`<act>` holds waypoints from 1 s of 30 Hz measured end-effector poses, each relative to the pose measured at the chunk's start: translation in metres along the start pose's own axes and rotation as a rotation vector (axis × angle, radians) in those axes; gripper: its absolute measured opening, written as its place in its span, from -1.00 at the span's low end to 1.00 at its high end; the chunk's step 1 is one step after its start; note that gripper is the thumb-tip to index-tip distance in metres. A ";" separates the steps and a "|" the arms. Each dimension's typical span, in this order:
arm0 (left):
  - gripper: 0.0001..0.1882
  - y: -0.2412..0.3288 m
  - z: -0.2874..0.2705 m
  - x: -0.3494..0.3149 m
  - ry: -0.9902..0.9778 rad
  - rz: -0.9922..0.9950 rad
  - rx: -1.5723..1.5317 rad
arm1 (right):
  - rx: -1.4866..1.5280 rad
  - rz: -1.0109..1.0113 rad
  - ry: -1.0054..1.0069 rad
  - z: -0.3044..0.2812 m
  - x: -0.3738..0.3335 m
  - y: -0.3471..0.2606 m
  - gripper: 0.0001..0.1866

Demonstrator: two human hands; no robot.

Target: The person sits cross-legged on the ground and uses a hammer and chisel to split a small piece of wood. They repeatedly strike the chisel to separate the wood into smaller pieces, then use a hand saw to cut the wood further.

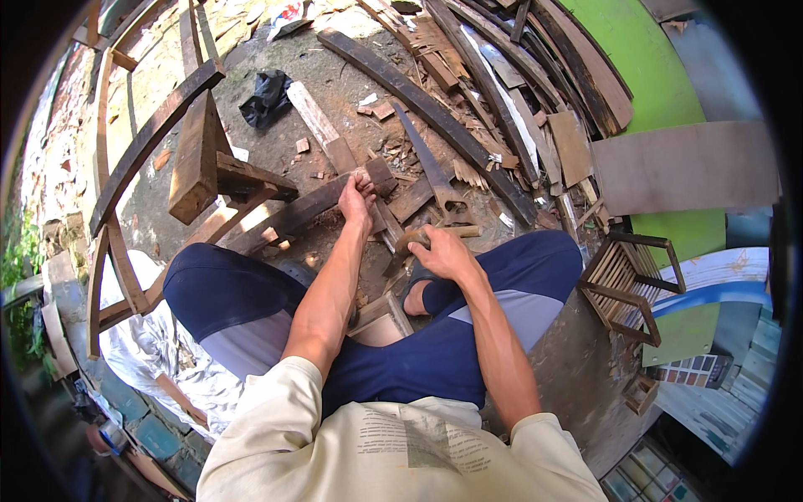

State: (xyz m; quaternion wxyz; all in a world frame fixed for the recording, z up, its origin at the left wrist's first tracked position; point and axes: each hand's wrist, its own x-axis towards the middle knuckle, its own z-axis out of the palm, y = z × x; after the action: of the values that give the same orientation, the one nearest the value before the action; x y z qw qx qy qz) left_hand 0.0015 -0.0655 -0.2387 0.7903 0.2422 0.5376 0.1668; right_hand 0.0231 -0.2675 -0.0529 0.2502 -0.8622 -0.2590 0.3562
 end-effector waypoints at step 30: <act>-0.74 0.072 0.013 0.009 -0.373 0.934 2.131 | -0.038 0.145 -0.001 -0.013 0.013 -0.018 -0.57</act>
State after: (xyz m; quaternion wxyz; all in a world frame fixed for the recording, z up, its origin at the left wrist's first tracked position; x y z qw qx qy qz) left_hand 0.0164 -0.0044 -0.2011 0.1176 0.9743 0.1406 -0.1313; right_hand 0.0359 -0.2495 -0.0400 0.2069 -0.8831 -0.2027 0.3690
